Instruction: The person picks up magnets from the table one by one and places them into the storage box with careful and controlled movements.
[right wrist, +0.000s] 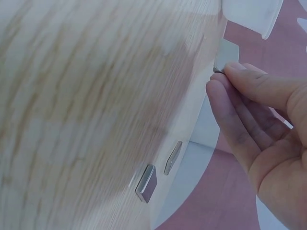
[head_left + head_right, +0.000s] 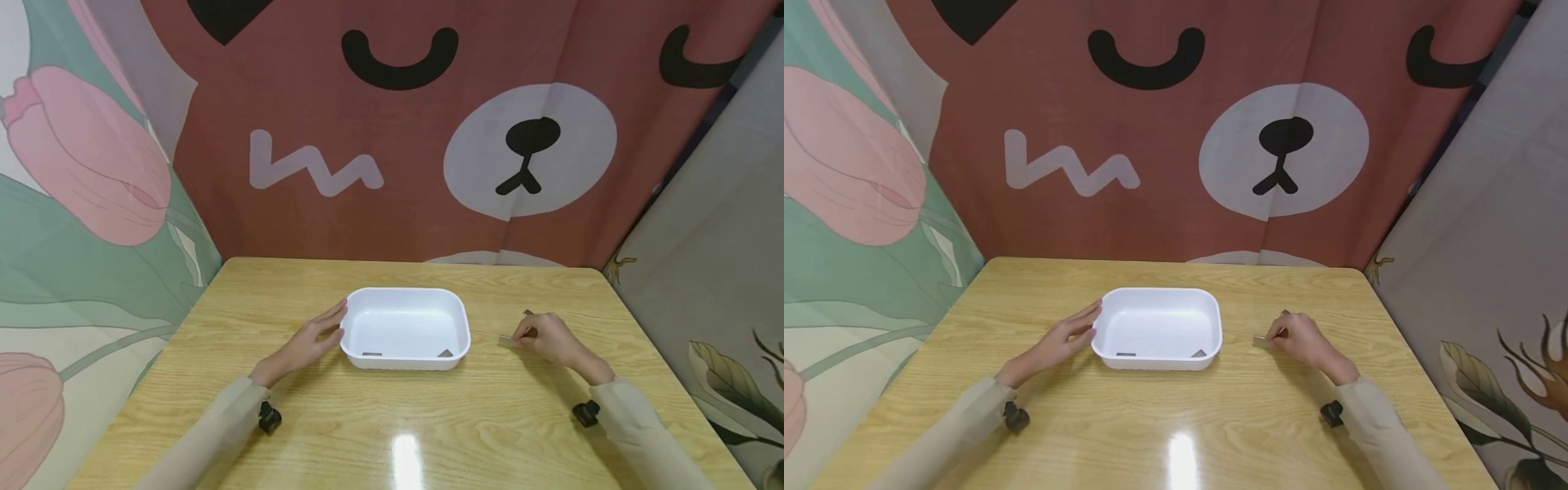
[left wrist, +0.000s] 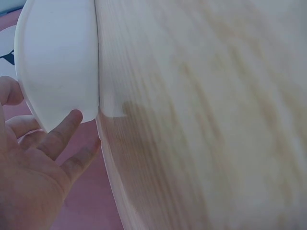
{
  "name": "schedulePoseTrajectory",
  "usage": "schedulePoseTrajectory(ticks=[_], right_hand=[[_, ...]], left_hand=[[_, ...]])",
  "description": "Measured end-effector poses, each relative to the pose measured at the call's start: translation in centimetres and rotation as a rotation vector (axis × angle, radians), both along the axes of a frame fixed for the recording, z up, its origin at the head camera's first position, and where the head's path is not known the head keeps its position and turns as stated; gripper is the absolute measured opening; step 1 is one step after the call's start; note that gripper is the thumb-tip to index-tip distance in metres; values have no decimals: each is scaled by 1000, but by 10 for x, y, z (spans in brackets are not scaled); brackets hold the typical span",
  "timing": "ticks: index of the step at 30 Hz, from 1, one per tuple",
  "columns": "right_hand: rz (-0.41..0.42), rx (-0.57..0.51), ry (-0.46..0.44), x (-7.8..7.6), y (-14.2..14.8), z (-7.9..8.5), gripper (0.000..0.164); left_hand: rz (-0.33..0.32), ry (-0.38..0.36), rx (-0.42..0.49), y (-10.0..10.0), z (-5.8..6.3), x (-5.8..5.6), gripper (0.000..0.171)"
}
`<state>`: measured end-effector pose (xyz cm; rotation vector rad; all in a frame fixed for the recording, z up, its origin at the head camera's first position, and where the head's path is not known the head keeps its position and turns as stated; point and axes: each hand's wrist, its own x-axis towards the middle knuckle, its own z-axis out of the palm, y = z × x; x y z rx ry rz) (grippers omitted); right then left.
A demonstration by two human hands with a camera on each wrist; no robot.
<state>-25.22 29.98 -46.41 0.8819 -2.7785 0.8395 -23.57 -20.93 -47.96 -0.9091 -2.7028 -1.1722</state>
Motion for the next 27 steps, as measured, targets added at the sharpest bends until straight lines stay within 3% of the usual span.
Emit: schedulePoseTrajectory(ticks=[17,27], right_hand=[[-6,-21,33,0,-8,4,17],[2,-51,6,2,-10,8,17]], left_hand=[[9,-20,-1,0,1,1,53],[1,-24,10,0,0,0,53]])
